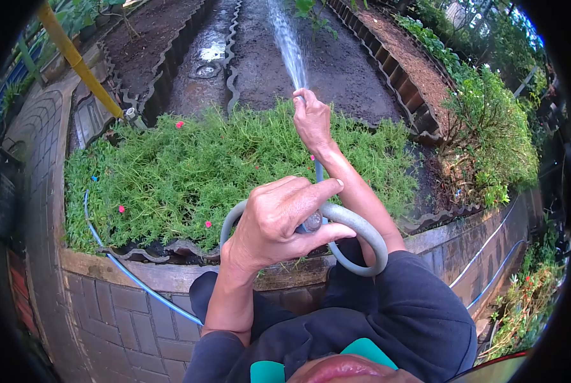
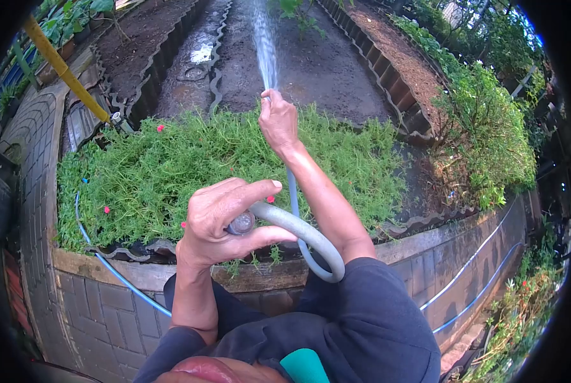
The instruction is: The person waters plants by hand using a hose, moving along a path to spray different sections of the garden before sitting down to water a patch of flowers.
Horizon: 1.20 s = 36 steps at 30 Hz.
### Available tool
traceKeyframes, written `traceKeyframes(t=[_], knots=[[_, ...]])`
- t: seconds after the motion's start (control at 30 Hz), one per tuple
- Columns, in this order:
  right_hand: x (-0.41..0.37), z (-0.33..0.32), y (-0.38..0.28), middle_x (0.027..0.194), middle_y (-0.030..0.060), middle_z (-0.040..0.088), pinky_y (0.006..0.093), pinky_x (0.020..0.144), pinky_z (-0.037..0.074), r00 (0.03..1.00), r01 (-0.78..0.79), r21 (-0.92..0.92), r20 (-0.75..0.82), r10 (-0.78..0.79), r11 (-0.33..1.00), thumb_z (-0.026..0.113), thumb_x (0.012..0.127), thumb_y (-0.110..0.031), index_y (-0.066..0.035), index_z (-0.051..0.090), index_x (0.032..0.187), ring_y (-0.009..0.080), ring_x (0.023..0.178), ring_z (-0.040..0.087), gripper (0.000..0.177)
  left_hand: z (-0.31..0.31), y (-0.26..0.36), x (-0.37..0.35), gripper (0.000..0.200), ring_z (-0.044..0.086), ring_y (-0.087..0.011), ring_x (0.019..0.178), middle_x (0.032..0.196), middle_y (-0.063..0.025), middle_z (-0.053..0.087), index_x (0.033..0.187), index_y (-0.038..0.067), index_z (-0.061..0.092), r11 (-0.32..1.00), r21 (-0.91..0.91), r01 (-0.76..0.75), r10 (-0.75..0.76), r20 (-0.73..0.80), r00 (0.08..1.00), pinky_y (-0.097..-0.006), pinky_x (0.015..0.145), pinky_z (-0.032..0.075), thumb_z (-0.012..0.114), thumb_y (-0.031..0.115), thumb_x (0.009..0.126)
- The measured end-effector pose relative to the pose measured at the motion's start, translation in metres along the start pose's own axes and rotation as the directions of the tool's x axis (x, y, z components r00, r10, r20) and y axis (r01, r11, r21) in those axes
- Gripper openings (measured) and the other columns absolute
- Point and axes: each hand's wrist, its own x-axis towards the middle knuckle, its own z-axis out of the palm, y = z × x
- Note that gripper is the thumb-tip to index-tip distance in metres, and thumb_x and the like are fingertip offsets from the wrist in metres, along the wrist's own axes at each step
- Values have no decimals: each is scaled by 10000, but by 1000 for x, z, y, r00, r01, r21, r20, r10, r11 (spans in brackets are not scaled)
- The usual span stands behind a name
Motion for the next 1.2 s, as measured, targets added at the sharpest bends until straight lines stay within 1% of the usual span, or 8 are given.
traceKeyframes(t=[0.1,0.3,0.4,0.5,0.6,0.8,1.0,1.2], knots=[[-1,2,1,586,128,586,345,488,443,1000,-23,41,-12,24,999,520,919,-108,-44,614,1005,174,517,601,142,0,-3,0,572,584,-165,535,628,-65,589,976,-8,663,999,38,-20,20,-5,1000,-275,475,435,898,292,551],[0,3,4,583,116,587,339,480,437,1000,-19,40,-25,20,999,527,923,-112,-45,615,1006,159,512,594,138,1,-3,-1,574,599,-175,549,642,-74,602,975,-9,662,999,41,-8,8,9,1000,-279,486,448,897,300,553],[0,-2,-5,588,122,613,368,484,481,999,-41,7,30,41,999,506,932,-75,-4,597,1004,211,519,627,136,1,-3,0,579,593,-177,543,640,-70,596,979,-8,661,999,47,-22,22,3,1000,-283,483,444,896,306,553],[-1,2,1,577,96,586,332,469,430,999,-43,47,-2,43,998,530,926,-108,-46,617,999,139,506,581,130,1,-2,0,581,584,-176,537,633,-66,586,986,-4,660,999,47,-26,26,-6,1000,-287,478,438,894,308,556],[0,3,3,580,95,591,329,466,428,998,-59,44,11,58,997,529,927,-106,-43,614,1000,136,506,580,128,2,-5,-1,580,575,-175,531,624,-63,576,991,-1,659,998,40,-40,41,-17,999,-287,473,432,894,306,558],[-2,9,10,585,110,595,350,464,439,998,21,11,-54,-20,1000,522,926,-110,-49,606,1004,181,508,608,129,2,-6,-2,574,570,-175,530,625,-61,575,1000,1,660,999,31,-41,42,-18,999,-290,472,430,891,299,568],[-9,19,2,618,147,625,394,511,499,999,42,-89,11,-41,995,499,925,-69,-11,587,1003,267,562,651,131,2,-8,-2,567,566,-186,530,627,-61,574,1014,6,663,995,41,-89,92,-86,992,-297,476,432,889,289,578],[-11,26,3,630,163,618,403,536,500,999,47,-72,8,-47,996,493,924,-69,-12,575,1028,277,583,650,144,-7,-8,-5,561,566,-187,530,630,-65,576,1018,10,663,997,42,-71,75,-103,992,-299,478,432,887,281,581]])
